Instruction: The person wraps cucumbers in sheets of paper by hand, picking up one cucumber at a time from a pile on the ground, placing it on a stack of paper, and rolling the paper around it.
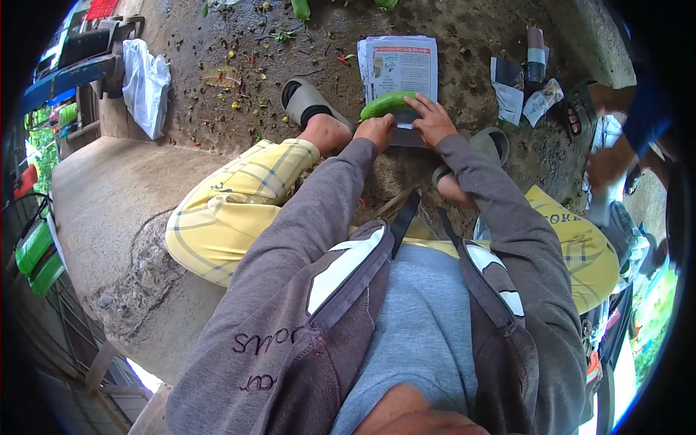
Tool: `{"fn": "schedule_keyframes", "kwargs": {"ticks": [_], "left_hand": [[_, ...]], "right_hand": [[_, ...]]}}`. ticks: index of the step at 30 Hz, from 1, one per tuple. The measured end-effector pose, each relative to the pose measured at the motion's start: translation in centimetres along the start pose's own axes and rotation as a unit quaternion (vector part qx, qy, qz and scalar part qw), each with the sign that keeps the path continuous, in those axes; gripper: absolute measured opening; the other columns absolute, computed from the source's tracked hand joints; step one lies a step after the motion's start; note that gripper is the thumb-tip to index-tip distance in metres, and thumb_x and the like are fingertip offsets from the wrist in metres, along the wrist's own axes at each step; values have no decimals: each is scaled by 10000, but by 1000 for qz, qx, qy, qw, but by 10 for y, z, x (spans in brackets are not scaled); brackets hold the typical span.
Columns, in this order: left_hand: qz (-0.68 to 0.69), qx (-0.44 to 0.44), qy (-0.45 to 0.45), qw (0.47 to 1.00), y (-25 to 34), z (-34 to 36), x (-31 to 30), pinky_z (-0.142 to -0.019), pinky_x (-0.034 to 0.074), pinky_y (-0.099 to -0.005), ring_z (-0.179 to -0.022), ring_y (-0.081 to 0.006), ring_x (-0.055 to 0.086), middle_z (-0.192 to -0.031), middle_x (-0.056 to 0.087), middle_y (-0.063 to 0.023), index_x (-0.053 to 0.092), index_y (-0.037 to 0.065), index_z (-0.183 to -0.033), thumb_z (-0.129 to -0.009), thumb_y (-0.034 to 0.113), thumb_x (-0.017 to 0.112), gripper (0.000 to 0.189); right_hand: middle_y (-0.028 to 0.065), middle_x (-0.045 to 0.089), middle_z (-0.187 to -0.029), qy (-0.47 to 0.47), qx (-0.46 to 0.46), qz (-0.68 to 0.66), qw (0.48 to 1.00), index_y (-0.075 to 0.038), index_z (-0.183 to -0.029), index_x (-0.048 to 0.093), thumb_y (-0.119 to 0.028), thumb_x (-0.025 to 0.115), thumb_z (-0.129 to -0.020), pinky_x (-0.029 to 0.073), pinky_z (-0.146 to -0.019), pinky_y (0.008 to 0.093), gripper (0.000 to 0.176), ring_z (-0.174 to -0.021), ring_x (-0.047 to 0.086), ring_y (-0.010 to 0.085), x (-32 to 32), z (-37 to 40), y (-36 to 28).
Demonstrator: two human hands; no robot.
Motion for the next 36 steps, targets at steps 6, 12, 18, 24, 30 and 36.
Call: {"fn": "schedule_keyframes", "kwargs": {"ticks": [6, 12, 18, 24, 30, 36], "left_hand": [[-22, 15, 40, 999, 13, 0, -18, -722, 498, -407, -803, -303, 632, -830, 656, -121, 647, 92, -885, -807, 188, 595, 135], [-50, 93, 107, 989, 20, -10, -30, -772, 480, -401, -881, -302, 609, -879, 647, -116, 650, 76, -852, -774, 147, 606, 115], [-54, 168, 214, 961, 10, -35, -40, -775, 458, -419, -866, -310, 588, -881, 631, -120, 616, 59, -825, -767, 81, 587, 69], [-106, 134, 142, 975, -8, -82, -36, -752, 444, -408, -825, -292, 589, -822, 636, -93, 605, 88, -845, -793, 152, 579, 86], [-103, 107, 136, 979, 6, -99, -53, -799, 422, -410, -853, -287, 584, -838, 638, -93, 610, 106, -888, -787, 176, 607, 123], [-85, 166, 211, 960, 53, -67, -74, -678, 438, -394, -726, -287, 578, -716, 588, -98, 599, 95, -859, -754, 246, 662, 194]], "right_hand": [[6, 448, -1339, 12, 39, -85, 996, -86, -696, 648, -88, 725, -624, 406, -930, 413, 106, -1269, 363, 235, -4, -12, 13], [26, 509, -1263, -12, 93, -126, 988, -82, -720, 641, -120, 742, -640, 421, -915, 390, 135, -1187, 442, 233, -14, -20, 17], [46, 594, -1070, 134, 113, -216, 961, -84, -756, 618, -216, 708, -691, 438, -870, 375, 172, -1055, 522, 257, -33, -37, 38], [86, 568, -938, 95, -50, -142, 984, -80, -838, 605, -141, 692, -690, 426, -819, 395, 182, -953, 529, 272, -53, -46, -39], [83, 524, -1039, 174, 69, -1, 982, -86, -943, 578, -142, 547, -796, 391, -864, 403, 160, -1045, 485, 270, -7, -57, 1], [53, 514, -1093, 148, 101, -54, 982, -124, -1025, 538, -187, 522, -805, 383, -862, 398, 229, -1079, 476, 232, -1, -64, 26]]}}
Point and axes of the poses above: each hand's wrist, its own z-axis away from the middle knuckle, its own x-axis out of the palm, y = z × x, the point moved 6 cm from there along -z, towards the middle knuckle
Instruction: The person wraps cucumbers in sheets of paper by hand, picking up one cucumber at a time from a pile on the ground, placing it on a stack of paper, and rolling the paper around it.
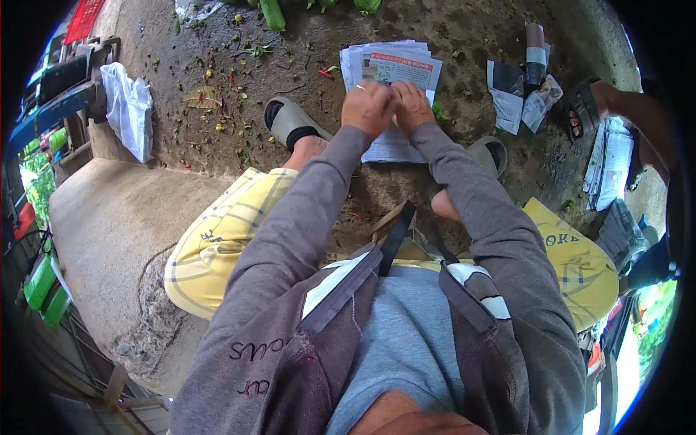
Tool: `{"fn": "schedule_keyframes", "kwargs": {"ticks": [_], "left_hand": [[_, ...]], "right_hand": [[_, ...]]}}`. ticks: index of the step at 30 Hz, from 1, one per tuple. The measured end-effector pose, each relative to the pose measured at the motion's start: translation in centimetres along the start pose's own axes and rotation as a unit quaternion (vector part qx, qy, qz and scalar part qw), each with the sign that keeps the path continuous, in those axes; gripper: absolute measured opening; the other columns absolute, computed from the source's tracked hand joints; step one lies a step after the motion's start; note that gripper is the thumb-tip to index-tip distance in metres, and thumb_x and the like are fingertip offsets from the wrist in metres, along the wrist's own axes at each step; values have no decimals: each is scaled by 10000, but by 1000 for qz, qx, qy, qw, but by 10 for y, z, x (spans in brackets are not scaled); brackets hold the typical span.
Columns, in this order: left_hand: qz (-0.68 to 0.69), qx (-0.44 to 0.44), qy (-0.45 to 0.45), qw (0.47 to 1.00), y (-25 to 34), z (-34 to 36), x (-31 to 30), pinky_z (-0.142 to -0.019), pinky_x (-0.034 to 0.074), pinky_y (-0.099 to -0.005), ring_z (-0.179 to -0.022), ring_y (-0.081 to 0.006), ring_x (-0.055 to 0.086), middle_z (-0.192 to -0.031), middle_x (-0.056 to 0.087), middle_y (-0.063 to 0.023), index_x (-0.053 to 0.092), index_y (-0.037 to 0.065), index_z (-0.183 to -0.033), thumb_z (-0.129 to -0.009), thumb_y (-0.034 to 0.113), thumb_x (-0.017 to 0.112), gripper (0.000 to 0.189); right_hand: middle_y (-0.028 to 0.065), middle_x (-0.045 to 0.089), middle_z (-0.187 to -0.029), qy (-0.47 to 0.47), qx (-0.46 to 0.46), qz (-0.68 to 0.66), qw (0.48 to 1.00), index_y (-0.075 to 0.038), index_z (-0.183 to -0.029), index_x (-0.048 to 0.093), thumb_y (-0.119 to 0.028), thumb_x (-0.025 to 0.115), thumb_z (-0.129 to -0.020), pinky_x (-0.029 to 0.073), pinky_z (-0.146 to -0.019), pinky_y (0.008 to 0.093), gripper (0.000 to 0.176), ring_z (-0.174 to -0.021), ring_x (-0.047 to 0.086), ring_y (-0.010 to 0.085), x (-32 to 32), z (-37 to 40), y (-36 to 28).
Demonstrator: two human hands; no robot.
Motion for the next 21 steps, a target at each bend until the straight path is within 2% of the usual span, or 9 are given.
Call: {"fn": "schedule_keyframes", "kwargs": {"ticks": [2, 5, 8, 9, 12, 13, 16, 17, 21], "left_hand": [[42, -14, -116, 992, 11, 18, 23, -558, 438, -358, -595, -273, 562, -637, 559, -109, 602, 97, -821, -771, 271, 647, 187], [201, -233, -42, 951, -10, 39, 53, -427, 373, -291, -479, -213, 526, -565, 534, -100, 584, 69, -756, -790, 282, 600, 216], [436, -495, -231, 716, -38, 47, 84, -468, 425, -308, -567, -184, 589, -643, 626, -114, 577, 35, -666, -803, 329, 542, 326], [416, -475, -351, 691, -37, 43, 76, -471, 391, -292, -567, -155, 581, -707, 635, -100, 584, 25, -818, -795, 287, 551, 264], [349, -533, -473, 609, -43, 72, 76, -539, 426, -318, -599, -168, 585, -787, 648, -95, 578, 40, -953, -808, 318, 530, 317], [361, -545, -466, 595, -45, 77, 72, -664, 441, -319, -724, -174, 597, -876, 648, -69, 555, 64, -1048, -829, 306, 516, 329], [522, -556, -183, 620, -61, 77, 87, -786, 414, -322, -873, -172, 583, -958, 647, -45, 573, 89, -1058, -843, 292, 520, 301], [595, -534, -120, 588, -63, 73, 94, -829, 397, -314, -929, -159, 565, -997, 634, -43, 582, 94, -1051, -851, 280, 543, 275], [698, -483, -19, 529, -73, 67, 118, -836, 436, -363, -933, -185, 585, -996, 634, -50, 582, 71, -1067, -831, 273, 595, 311]], "right_hand": [[46, 516, -1096, -4, 2, 15, 1000, -139, -1020, 532, -197, 530, -795, 383, -846, 394, 232, -1082, 477, 224, 0, -4, 1], [25, 522, -1102, -2, -10, 51, 999, -160, -1013, 519, -188, 545, -772, 382, -806, 379, 244, -1090, 476, 208, 6, -5, 1], [30, 524, -1108, -56, 24, 44, 997, -156, -1020, 515, -166, 536, -772, 383, -802, 378, 249, -1094, 474, 208, 1, -11, -1], [46, 523, -1111, -75, 32, 34, 996, -145, -1031, 516, -171, 606, -742, 396, -813, 388, 303, -1097, 471, 216, 0, -15, -2], [69, 528, -1117, -112, 66, 17, 991, -120, -1065, 503, -215, 704, -685, 411, -851, 400, 441, -1108, 470, 238, -10, -26, 0], [81, 543, -1109, -109, 80, -11, 991, -105, -1068, 513, -232, 729, -659, 420, -857, 400, 479, -1091, 489, 256, -11, -28, 4], [115, 591, -1068, -120, 119, -114, 979, -60, -1075, 548, -259, 773, -616, 450, -861, 384, 548, -1029, 552, 286, -9, -39, 23], [125, 608, -1042, -137, 130, -164, 968, -46, -1077, 561, -252, 767, -624, 461, -853, 369, 538, -1003, 576, 281, -3, -40, 30], [148, 634, -1048, -164, 209, -404, 875, 11, -1106, 575, -268, 764, -662, 463, -864, 323, 558, -980, 607, 232, 42, -12, 41]]}}
Point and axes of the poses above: each hand's wrist, its own z-axis away from the middle knuckle, its own x-axis out of the palm, y = z × x, the point moved 6 cm from there along -z, towards the middle knuckle
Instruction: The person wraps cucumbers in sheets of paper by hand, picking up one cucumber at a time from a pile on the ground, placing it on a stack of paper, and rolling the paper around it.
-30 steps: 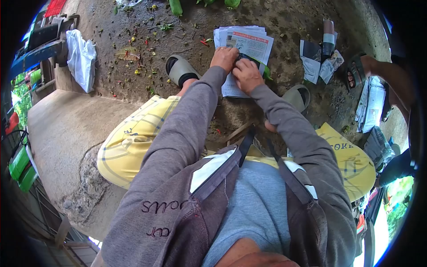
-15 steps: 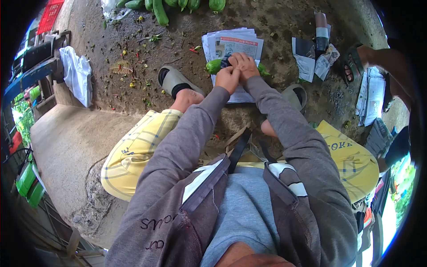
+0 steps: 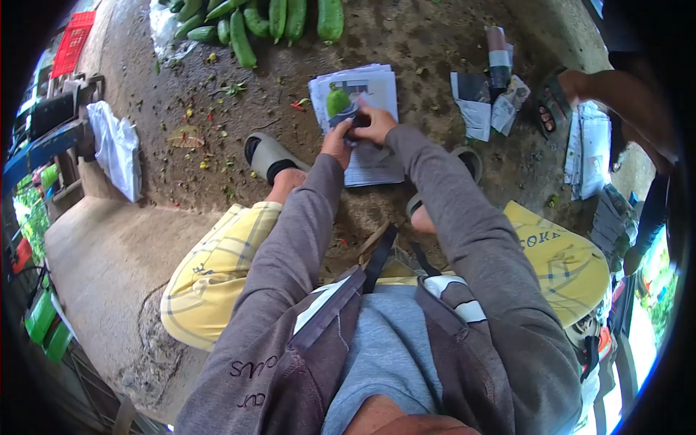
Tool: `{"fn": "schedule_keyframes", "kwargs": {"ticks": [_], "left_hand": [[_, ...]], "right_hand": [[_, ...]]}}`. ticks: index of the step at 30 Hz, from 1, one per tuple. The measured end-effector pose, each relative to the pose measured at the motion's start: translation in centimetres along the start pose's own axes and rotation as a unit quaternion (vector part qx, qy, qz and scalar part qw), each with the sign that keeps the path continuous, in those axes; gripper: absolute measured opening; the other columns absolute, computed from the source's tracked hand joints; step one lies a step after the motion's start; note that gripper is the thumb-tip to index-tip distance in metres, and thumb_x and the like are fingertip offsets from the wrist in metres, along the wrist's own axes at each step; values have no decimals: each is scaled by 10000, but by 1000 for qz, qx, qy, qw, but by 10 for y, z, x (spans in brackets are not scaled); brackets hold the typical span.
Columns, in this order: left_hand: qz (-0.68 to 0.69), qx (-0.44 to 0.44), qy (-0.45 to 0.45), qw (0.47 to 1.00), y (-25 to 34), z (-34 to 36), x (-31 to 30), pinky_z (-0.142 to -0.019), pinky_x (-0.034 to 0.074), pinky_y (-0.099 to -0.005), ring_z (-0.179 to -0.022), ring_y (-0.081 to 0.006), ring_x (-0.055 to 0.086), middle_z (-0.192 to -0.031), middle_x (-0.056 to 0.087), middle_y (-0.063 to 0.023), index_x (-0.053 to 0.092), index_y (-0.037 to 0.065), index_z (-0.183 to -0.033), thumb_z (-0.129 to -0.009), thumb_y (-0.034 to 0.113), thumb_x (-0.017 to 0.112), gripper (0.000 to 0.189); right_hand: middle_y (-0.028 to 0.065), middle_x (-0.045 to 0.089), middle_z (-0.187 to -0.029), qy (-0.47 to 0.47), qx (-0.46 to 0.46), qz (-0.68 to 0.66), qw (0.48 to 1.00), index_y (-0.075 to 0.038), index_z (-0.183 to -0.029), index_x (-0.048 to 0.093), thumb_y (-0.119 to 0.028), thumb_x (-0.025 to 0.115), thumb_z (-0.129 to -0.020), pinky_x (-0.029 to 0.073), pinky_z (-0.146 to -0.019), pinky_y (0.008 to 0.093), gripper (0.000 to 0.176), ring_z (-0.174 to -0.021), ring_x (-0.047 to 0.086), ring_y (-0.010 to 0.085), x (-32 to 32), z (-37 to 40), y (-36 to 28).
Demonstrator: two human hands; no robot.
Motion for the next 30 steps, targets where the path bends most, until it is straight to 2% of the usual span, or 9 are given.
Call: {"fn": "schedule_keyframes", "kwargs": {"ticks": [3, 6, 13, 16, 17, 19, 22, 25, 30], "left_hand": [[14, 13, 9, 1000, 7, 12, 4, -721, 495, -323, -804, -184, 617, -901, 639, -52, 587, 35, -1014, -789, 124, 648, 250], [-54, 59, -11, 997, 12, 7, 19, -769, 498, -346, -857, -206, 620, -968, 638, -81, 572, 25, -1060, -814, 143, 604, 275], [-107, 132, 22, 985, 54, -5, 95, -720, 500, -320, -812, -170, 611, -924, 629, -52, 569, 34, -1049, -774, 94, 656, 295], [-86, 118, 61, 987, 58, -7, 123, -696, 507, -320, -797, -177, 613, -917, 625, -65, 560, 28, -1042, -765, 100, 672, 307], [-95, 133, 32, 986, 59, -2, 140, -693, 511, -323, -789, -184, 615, -908, 623, -74, 553, 24, -1045, -763, 102, 678, 318], [-123, 156, 27, 980, 70, 29, 183, -738, 512, -336, -841, -198, 608, -981, 596, -108, 495, 23, -1129, -770, 133, 691, 423], [-66, 154, -23, 986, 44, 27, 216, -838, 478, -359, -986, -213, 556, -1133, 519, -144, 349, 19, -1267, -788, 225, 706, 632], [-51, 63, -121, 989, 23, 39, 242, -998, 349, -411, -1161, -245, 450, -1206, 481, -171, 281, 3, -1321, -802, 412, 670, 767], [-497, 243, -29, 833, 18, 36, 168, -1075, 230, -446, -1320, -357, 266, -1408, 292, -219, 330, 30, -1345, -715, 443, 705, 841]], "right_hand": [[202, 615, -1055, 14, 31, -63, 997, -29, -1098, 613, -345, 766, -632, 460, -870, 363, 583, -998, 588, 312, 14, 16, 12], [186, 589, -1046, 179, -41, 186, 965, -50, -1141, 584, -349, 761, -639, 446, -873, 386, 610, -999, 555, 331, -8, 47, -40], [200, 450, -1205, 410, -157, 107, 892, -35, -1299, 385, -225, 813, -593, 396, -960, 373, 847, -1200, 406, 318, -69, 69, -101], [261, 417, -1299, 364, -153, 231, 890, 21, -1330, 344, -337, 817, -576, 349, -1009, 389, 960, -1215, 422, 358, -106, 59, -93], [219, 540, -1199, 232, -63, 5, 971, 18, -1318, 379, -338, 795, -603, 419, -940, 359, 901, -1118, 535, 289, -114, 57, -86], [180, 579, -1165, 177, -81, 122, 973, 0, -1297, 430, -331, 746, -666, 449, -895, 332, 779, -1047, 583, 250, -138, 70, -102], [138, 575, -1131, 178, -113, 25, 977, 7, -1252, 443, -201, 764, -674, 455, -889, 330, 693, -1041, 571, 215, -160, 96, -93], [130, 574, -1123, 232, -35, 184, 954, 11, -1216, 471, -235, 808, -644, 450, -893, 328, 708, -1020, 574, 224, -197, 129, -81], [159, 572, -1151, 489, 6, 67, 870, 60, -1174, 511, -160, 708, -767, 435, -903, 324, 503, -1020, 563, 232, -288, 219, 29]]}}
Point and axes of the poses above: each hand's wrist, its own z-axis away from the middle knuckle, its own x-axis out of the palm, y = z × x, the point moved 6 cm from there along -z, towards the middle knuckle
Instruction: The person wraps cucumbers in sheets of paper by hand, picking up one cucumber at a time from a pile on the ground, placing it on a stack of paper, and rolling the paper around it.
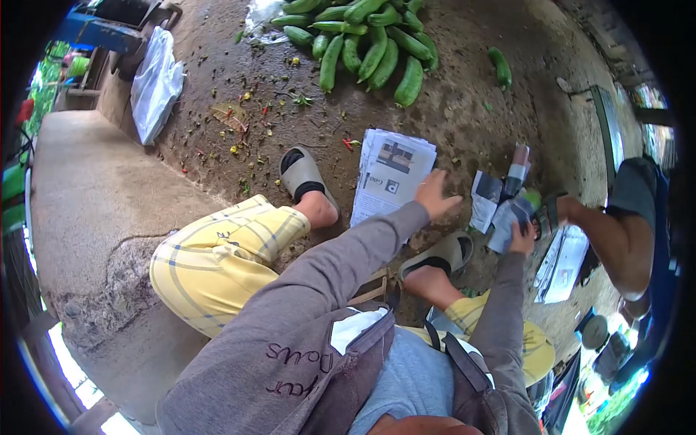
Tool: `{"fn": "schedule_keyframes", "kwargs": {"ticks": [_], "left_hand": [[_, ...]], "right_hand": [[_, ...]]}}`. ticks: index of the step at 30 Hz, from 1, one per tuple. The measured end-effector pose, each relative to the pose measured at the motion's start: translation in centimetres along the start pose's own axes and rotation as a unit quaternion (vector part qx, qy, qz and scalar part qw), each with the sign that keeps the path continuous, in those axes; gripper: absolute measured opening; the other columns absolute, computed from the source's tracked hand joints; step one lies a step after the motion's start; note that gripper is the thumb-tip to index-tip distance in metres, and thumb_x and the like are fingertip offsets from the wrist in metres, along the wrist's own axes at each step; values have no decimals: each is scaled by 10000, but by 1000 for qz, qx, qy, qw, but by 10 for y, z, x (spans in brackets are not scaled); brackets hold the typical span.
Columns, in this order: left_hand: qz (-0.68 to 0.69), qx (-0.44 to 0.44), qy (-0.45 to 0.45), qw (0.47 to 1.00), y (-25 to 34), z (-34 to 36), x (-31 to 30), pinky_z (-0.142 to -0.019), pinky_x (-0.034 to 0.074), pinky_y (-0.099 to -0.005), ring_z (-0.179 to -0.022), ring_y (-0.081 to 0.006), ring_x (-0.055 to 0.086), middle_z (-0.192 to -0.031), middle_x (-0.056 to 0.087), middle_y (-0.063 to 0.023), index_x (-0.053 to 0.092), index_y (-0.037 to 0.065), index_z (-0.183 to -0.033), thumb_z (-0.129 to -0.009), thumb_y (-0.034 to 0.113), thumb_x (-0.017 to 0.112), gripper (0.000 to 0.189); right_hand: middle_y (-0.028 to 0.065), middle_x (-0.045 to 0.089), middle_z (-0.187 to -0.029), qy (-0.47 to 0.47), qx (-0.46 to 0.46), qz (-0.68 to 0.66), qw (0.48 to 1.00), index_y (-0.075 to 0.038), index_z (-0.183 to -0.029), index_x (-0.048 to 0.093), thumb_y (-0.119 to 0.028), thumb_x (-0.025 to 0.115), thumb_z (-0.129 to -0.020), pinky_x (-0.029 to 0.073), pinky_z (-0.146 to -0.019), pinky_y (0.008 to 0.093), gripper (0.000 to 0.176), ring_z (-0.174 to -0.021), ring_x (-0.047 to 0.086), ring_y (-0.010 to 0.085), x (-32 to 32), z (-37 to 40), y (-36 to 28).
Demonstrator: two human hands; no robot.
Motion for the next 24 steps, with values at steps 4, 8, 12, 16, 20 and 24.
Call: {"fn": "schedule_keyframes", "kwargs": {"ticks": [4, 8, 12, 16, 20, 24], "left_hand": [[-350, -71, 42, 933, -61, 43, -59, -1073, 183, -545, -1360, -362, 171, -1460, 212, -176, 339, 69, -1351, -654, 391, 754, 873], [-450, -58, -53, 890, -85, 60, -75, -1072, 164, -562, -1376, -364, 117, -1488, 144, -164, 263, 81, -1405, -620, 424, 780, 1001], [-471, -78, -103, 873, -85, 52, -71, -1077, 156, -555, -1373, -408, 80, -1499, 83, -188, 210, 59, -1425, -579, 454, 792, 1100], [-473, -65, -97, 874, -102, 50, -59, -1079, 161, -545, -1366, -443, 54, -1498, 57, -212, 203, 38, -1423, -558, 460, 794, 1129], [-459, -79, -114, 877, -103, 49, -58, -1076, 184, -536, -1365, -452, 37, -1500, 30, -216, 192, 35, -1426, -568, 450, 790, 1125], [-463, -49, -54, 883, -119, 51, -47, -1070, 203, -539, -1366, -457, 13, -1500, 17, -217, 183, 29, -1427, -591, 389, 789, 1093]], "right_hand": [[164, 658, -961, 168, 169, 207, 949, 12, -1071, 605, -332, 719, -715, 475, -786, 356, 508, -873, 628, 276, -56, 2, 97], [174, 651, -960, 96, 243, 430, 864, -40, -1045, 620, -356, 710, -662, 481, -782, 411, 505, -839, 618, 338, -39, -6, 119], [151, 621, -1019, 328, 19, 485, 810, -69, -1057, 610, -278, 712, -650, 457, -847, 425, 469, -942, 581, 325, 25, 19, -38], [128, 594, -1064, 32, -106, -39, 993, -2, -1127, 550, -43, 645, -722, 467, -825, 305, 418, -995, 565, 212, 188, -53, -95], [116, 609, -1090, -203, -106, -185, 956, -33, -1212, 506, -133, 603, -799, 469, -857, 305, 436, -985, 597, 205, 395, -50, -221], [197, 483, -1256, -202, -23, 215, 955, -60, -1320, 385, -310, 576, -789, 396, -970, 411, 616, -1133, 492, 356, 505, -71, -258]]}}
Point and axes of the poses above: each hand's wrist, its own z-axis away from the middle knuckle, its own x-axis out of the palm, y = z × x, the point moved 6 cm from there along -z, towards the middle knuckle
